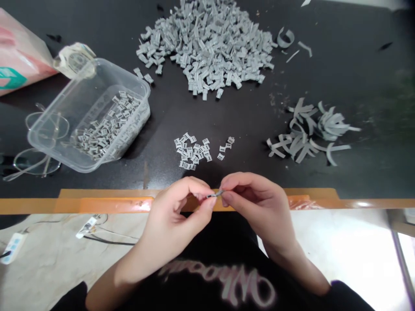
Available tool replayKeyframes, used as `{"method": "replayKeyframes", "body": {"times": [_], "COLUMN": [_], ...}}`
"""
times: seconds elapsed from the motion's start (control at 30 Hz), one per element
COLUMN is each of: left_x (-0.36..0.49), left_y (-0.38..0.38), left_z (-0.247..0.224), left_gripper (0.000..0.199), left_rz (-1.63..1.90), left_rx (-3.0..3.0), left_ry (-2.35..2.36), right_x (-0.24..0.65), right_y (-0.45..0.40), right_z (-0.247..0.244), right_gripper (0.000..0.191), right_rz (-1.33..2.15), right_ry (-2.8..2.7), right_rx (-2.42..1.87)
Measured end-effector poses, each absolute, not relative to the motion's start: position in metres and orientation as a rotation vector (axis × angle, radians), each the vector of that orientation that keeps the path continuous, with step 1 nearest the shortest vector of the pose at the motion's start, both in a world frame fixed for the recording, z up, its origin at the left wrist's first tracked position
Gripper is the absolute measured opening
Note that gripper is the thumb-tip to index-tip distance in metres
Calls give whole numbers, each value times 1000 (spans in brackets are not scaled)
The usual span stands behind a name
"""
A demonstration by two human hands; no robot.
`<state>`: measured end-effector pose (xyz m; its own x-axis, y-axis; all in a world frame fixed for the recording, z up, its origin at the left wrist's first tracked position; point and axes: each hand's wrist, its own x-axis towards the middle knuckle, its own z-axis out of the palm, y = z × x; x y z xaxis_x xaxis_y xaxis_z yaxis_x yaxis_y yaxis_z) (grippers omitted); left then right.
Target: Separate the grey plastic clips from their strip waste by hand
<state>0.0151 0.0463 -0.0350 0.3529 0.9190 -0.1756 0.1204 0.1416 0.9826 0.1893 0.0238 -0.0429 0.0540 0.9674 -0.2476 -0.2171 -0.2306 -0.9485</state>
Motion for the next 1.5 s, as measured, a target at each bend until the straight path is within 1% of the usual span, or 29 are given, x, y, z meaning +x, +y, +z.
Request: {"method": "replayKeyframes", "body": {"times": [0.1,0.2,0.3,0.4,0.53,0.63,0.73,0.8,0.87,0.97,1.17,1.33,1.4,1.5], "left_x": [13,11,8,5,6,12,17,20,22,23,22,23,25,27], "left_y": [48,51,56,64,74,78,80,82,84,87,90,86,82,75], "left_z": [-36,-37,-43,-53,-67,-74,-78,-80,-81,-82,-76,-66,-62,-55], "left_gripper": [6,9,8,13,15,15,13,13,12,11,13,8,12,11], "left_rz": [702,650,657,693,695,641,616,626,635,632,662,974,1041,1048], "left_rx": [1379,1490,1666,1887,2149,2267,2314,2333,2350,2354,2210,1689,1408,1024], "left_ry": [1079,1091,1173,1295,1447,1570,1615,1623,1631,1624,1538,1411,1324,1136], "right_x": [194,201,213,227,245,261,282,294,301,301,288,261,246,225], "right_y": [26,33,50,79,110,111,100,92,84,78,77,72,66,56], "right_z": [-46,-48,-46,-41,-33,-33,-40,-48,-57,-68,-71,-59,-55,-50], "right_gripper": [9,7,5,6,24,30,26,22,20,20,14,5,6,10], "right_rz": [1438,1461,1401,1180,992,882,716,545,409,284,233,72,207,602], "right_ry": [-920,-1005,-1121,-1135,-1143,-1257,-1400,-1552,-1706,-1817,-1724,-1258,-1165,-1265], "right_rx": [-1283,-1296,-1356,-1394,-1375,-1488,-1768,-1968,-2065,-2097,-1951,-1693,-1550,-1405]}}
